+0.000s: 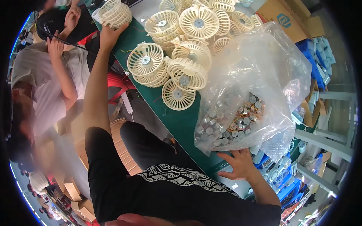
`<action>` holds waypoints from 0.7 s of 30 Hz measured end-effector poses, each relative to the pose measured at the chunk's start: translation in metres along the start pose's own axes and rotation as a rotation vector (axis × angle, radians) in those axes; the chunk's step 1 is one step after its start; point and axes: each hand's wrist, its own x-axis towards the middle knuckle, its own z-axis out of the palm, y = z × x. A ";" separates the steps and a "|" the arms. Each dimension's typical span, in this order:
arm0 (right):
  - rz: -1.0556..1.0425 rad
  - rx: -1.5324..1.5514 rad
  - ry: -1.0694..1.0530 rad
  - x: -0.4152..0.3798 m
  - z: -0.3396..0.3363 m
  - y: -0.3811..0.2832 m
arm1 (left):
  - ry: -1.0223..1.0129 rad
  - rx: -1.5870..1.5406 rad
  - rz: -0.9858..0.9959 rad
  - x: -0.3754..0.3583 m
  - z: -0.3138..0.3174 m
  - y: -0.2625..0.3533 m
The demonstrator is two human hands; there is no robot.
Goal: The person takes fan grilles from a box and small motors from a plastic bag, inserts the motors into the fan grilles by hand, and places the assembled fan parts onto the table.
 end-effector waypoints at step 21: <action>0.006 -0.005 0.099 0.003 0.013 -0.004 | 0.197 -0.885 -0.588 -0.464 -0.070 -0.001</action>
